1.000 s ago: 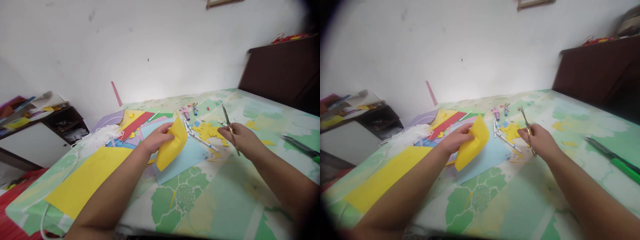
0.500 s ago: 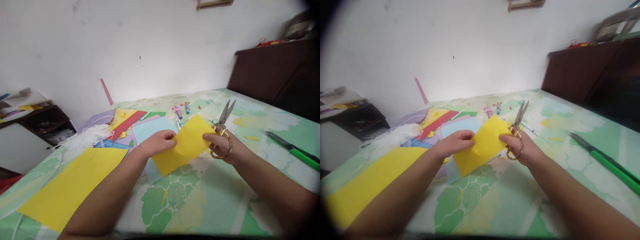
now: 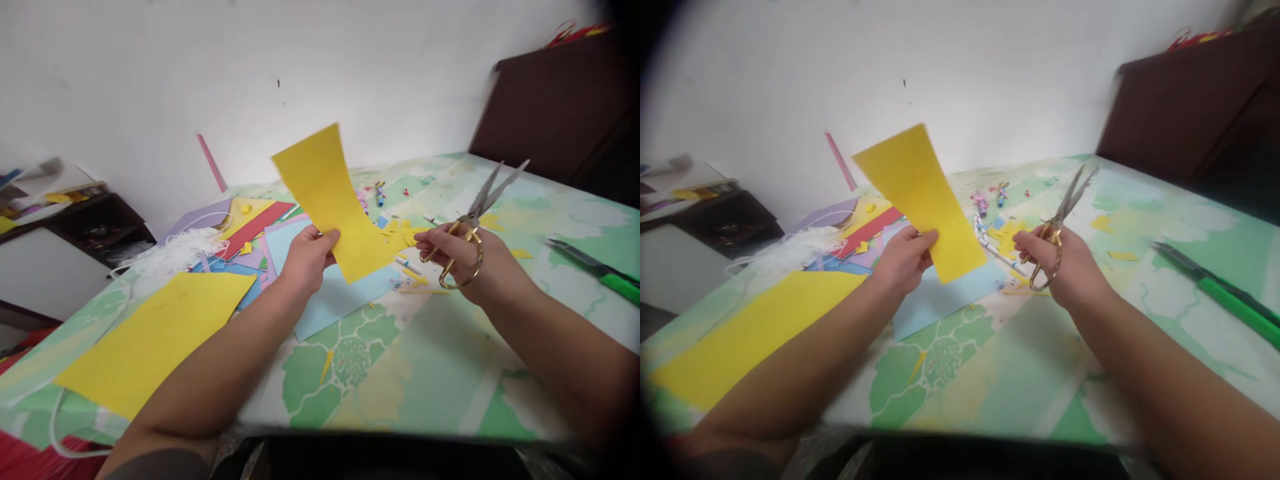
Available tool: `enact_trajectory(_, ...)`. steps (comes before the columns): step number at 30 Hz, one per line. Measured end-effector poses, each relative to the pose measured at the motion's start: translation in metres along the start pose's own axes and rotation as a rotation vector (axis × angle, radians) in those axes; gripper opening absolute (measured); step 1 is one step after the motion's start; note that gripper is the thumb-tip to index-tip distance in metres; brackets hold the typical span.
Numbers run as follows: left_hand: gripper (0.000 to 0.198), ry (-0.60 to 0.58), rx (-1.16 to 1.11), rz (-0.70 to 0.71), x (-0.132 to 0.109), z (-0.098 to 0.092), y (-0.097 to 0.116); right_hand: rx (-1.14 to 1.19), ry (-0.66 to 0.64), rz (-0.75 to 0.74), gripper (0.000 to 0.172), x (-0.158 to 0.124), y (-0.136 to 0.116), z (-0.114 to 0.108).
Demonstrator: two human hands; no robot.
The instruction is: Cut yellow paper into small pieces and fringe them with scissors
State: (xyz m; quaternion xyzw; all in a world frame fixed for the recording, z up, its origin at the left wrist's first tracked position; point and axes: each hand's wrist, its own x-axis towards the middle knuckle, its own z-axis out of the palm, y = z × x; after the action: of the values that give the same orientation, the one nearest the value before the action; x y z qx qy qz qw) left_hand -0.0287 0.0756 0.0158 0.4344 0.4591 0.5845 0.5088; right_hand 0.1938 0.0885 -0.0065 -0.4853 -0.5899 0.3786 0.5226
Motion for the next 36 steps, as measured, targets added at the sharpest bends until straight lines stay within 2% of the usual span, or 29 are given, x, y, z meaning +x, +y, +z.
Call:
enact_trajectory(3, 0.023, 0.054, -0.173, 0.039, -0.004, 0.007, -0.005, -0.073, -0.140, 0.039, 0.028, -0.011, -0.001, 0.018)
enact_trajectory(6, 0.025, 0.066, -0.249, 0.057, -0.012, 0.015, -0.010, 0.030, -0.275, 0.068, 0.024, -0.020, -0.001, 0.037)
enact_trajectory(9, 0.026, 0.018, -0.224, 0.024, -0.019, 0.018, -0.012, 0.065, -0.165, 0.068, 0.020, -0.022, -0.003, 0.042)
enact_trajectory(13, 0.024, -0.014, -0.222, -0.049, -0.018, 0.012, -0.008, -0.032, -0.005, 0.056, 0.019, -0.014, -0.009, 0.024)
enact_trajectory(15, 0.025, 0.072, -0.211, -0.056, -0.013, 0.003, -0.002, -0.056, 0.014, 0.041, 0.018, -0.006, -0.009, 0.011)
enact_trajectory(17, 0.025, 0.233, -0.134, 0.019, -0.006, -0.009, 0.005, -0.079, 0.019, 0.027, 0.017, 0.000, -0.007, -0.001)
enact_trajectory(19, 0.023, 0.424, 0.061, 0.243, 0.000, -0.024, 0.013, -0.109, 0.026, 0.017, 0.016, 0.005, -0.005, -0.010)
enact_trajectory(21, 0.020, 0.475, 0.153, 0.360, 0.004, -0.039, 0.021, -0.135, 0.012, -0.002, 0.016, 0.006, -0.004, -0.016)
enact_trajectory(23, 0.023, 0.567, 0.441, 0.516, 0.005, -0.047, 0.026, -0.133, -0.044, -0.035, 0.018, 0.006, -0.003, -0.019)
enact_trajectory(24, 0.030, 0.538, 0.552, 0.549, 0.005, -0.047, 0.027, -0.119, -0.089, -0.051, 0.018, 0.006, -0.003, -0.019)
enact_trajectory(25, 0.039, 0.400, 0.644, 0.534, 0.003, -0.044, 0.027, -0.097, -0.144, -0.063, 0.018, 0.006, -0.003, -0.018)
enact_trajectory(28, 0.049, -0.218, 0.778, 0.286, -0.003, -0.019, 0.021, -0.028, -0.319, -0.053, 0.017, 0.004, -0.002, -0.013)
enact_trajectory(31, 0.039, -0.749, 0.676, -0.069, -0.007, 0.008, 0.016, 0.046, -0.428, 0.001, 0.018, 0.001, -0.003, -0.010)
enact_trajectory(32, 0.033, -0.843, 0.642, -0.174, -0.008, 0.014, 0.015, 0.034, -0.419, 0.012, 0.019, 0.001, -0.005, -0.010)
enact_trajectory(33, 0.028, -0.872, 0.623, -0.218, -0.008, 0.017, 0.015, 0.001, -0.387, 0.014, 0.020, 0.000, -0.006, -0.011)
enact_trajectory(34, 0.024, -0.863, 0.624, -0.231, -0.008, 0.018, 0.015, -0.048, -0.338, 0.009, 0.021, 0.000, -0.008, -0.012)
enact_trajectory(36, 0.019, -0.766, 0.651, -0.194, -0.007, 0.015, 0.018, -0.186, -0.214, -0.019, 0.023, 0.000, -0.014, -0.015)
